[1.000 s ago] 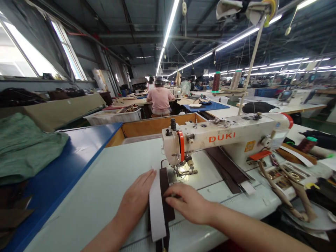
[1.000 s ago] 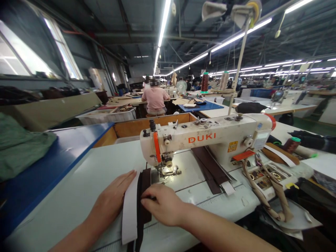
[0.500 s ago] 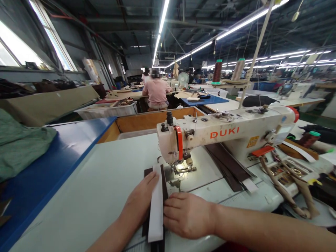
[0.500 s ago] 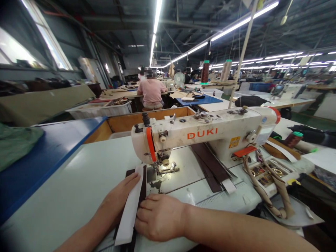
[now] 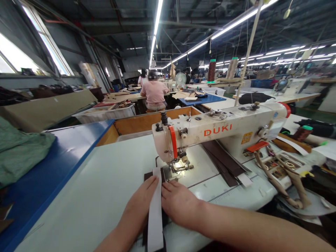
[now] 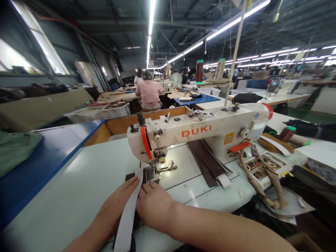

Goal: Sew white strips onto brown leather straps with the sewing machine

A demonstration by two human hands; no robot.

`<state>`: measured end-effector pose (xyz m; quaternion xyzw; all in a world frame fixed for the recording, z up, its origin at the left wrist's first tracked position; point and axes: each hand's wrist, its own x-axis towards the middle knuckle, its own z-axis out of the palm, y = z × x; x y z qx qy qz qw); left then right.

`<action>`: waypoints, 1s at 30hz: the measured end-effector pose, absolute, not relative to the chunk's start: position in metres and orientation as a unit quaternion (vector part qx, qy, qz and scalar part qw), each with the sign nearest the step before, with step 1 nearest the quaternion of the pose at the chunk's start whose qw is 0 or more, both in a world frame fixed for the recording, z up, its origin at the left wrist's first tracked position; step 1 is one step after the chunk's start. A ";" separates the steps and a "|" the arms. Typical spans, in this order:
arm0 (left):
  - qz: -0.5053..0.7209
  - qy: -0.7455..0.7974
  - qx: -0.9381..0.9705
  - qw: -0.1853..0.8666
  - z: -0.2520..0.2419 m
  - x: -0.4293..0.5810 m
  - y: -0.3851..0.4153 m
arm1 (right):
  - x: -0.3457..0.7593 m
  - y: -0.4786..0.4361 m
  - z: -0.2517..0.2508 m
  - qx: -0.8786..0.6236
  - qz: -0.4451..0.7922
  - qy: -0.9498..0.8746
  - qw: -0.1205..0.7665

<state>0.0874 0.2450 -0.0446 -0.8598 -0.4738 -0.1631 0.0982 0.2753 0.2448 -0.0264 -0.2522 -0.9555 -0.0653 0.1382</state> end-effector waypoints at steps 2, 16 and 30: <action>-0.165 -0.456 -0.868 0.104 -0.053 0.092 0.233 | 0.284 0.225 -0.027 -0.251 -0.064 -0.956 0.139; -0.108 -0.351 -0.896 0.251 -0.059 0.116 0.229 | 0.314 0.199 -0.048 -0.241 -0.035 -0.954 0.176; -0.137 -0.341 -0.884 0.291 -0.071 0.110 0.235 | 0.304 0.215 -0.065 -0.237 -0.059 -0.941 0.234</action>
